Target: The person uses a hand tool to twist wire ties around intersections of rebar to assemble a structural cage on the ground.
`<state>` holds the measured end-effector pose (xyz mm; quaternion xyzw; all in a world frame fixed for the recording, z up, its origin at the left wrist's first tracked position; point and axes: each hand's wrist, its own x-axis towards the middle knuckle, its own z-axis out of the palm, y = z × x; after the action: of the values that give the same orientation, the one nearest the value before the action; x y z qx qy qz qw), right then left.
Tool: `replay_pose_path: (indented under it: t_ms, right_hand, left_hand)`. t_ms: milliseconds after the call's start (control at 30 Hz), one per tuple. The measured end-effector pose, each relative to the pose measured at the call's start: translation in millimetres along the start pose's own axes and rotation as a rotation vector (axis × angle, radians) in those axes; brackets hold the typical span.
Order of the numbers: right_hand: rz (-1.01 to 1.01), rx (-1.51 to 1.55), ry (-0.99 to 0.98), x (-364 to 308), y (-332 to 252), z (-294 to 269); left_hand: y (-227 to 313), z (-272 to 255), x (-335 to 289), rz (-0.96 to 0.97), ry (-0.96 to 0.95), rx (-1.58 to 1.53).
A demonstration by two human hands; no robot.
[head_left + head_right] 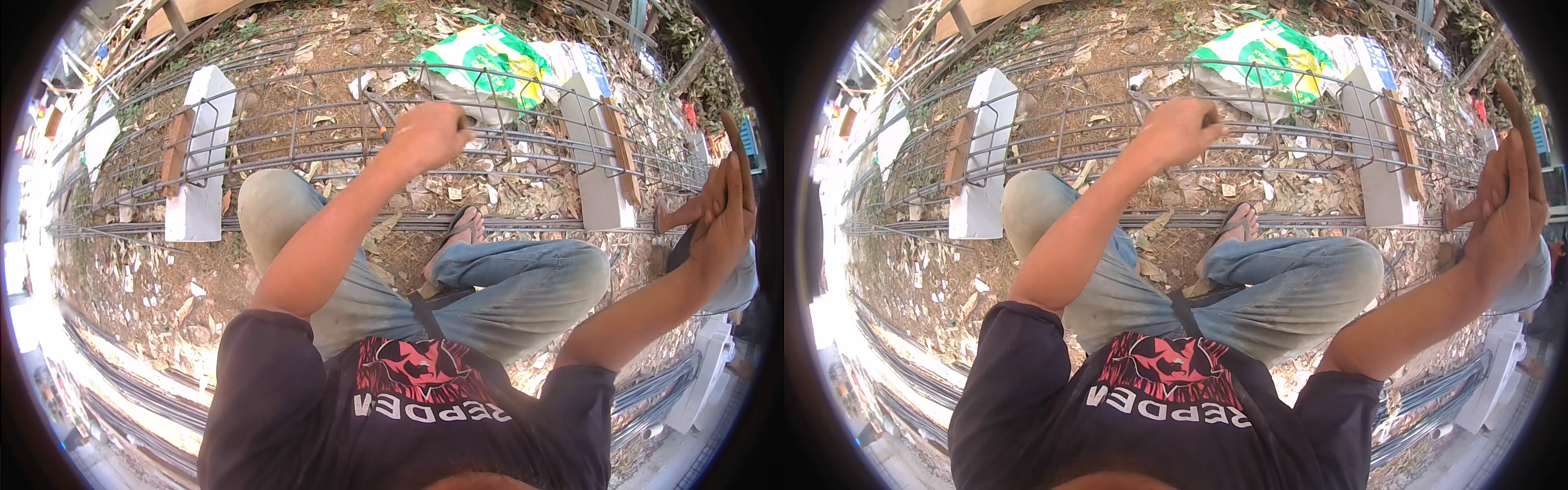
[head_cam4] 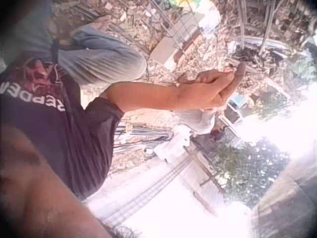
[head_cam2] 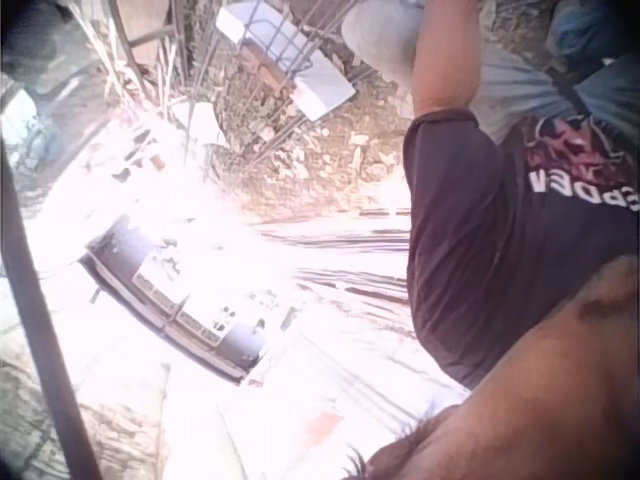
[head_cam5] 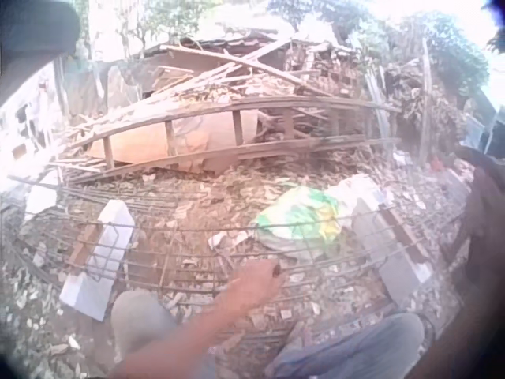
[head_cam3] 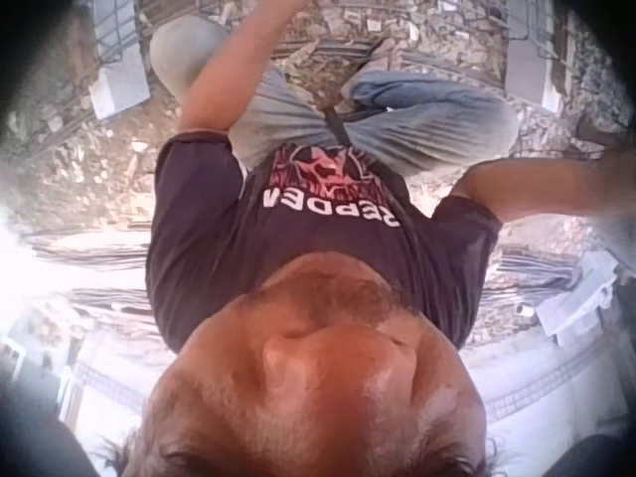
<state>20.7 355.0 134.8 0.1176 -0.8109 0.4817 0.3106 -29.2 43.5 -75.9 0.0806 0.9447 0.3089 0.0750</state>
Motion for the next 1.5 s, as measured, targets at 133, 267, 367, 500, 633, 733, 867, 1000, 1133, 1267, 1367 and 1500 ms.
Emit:
replay_pose_path:
  t_ms: [133, 267, 367, 500, 633, 733, 867, 1000, 1133, 1267, 1367, 1500]
  right_hand:
    - [-0.033, -0.352, -0.26, -13.9, 17.2, -9.5]
    - [0.291, 0.058, -0.61, -93.8, 66.8, 42.1]
    - [0.669, 0.544, -0.51, -148.1, 90.4, 98.5]
    - [1.074, 0.79, -0.279, -196.0, 103.2, 152.1]
    - [1.106, 0.775, -0.285, -211.2, 124.4, 150.2]
    - [1.057, 0.735, -0.227, -212.6, 139.3, 141.4]
    - [1.046, 0.71, -0.185, -210.3, 141.2, 148.2]
    - [1.008, 0.652, -0.27, -193.4, 133.3, 164.6]
    - [0.961, 0.707, -0.337, -168.9, 127.4, 174.8]
    - [0.585, 0.296, -0.398, -145.5, 145.3, 165.8]
    - [0.763, 0.163, -0.406, -122.8, 175.1, 142.1]
    - [0.433, -0.424, -0.622, -76.4, 214.9, 117.0]
  left_hand:
    - [-61.2, -28.4, 3.5, -0.461, 0.113, 0.239]
    - [-81.0, -5.7, -8.5, -0.587, -0.05, 0.353]
    - [-83.3, 17.1, -13.3, -0.572, 0.007, 0.313]
    - [-89.3, 34.7, -6.5, -0.627, 0.015, 0.254]
    - [-102.4, 43.4, 1.9, -0.621, 0.051, 0.179]
    - [-106.4, 41.5, 4.8, -0.558, 0.107, 0.136]
    - [-93.2, 29.7, -5.4, -0.433, 0.236, 0.084]
    - [-58.7, 25.3, -22.3, -0.203, 0.385, -0.106]
    - [-5.8, 52.3, -38.2, 0.086, 0.545, -0.32]
    - [34.6, 92.2, -48.0, 0.256, 0.359, -0.335]
    - [37.2, 107.5, -41.6, 0.316, 0.196, -0.257]
    - [3.5, 103.1, -23.6, 0.233, 0.036, -0.007]
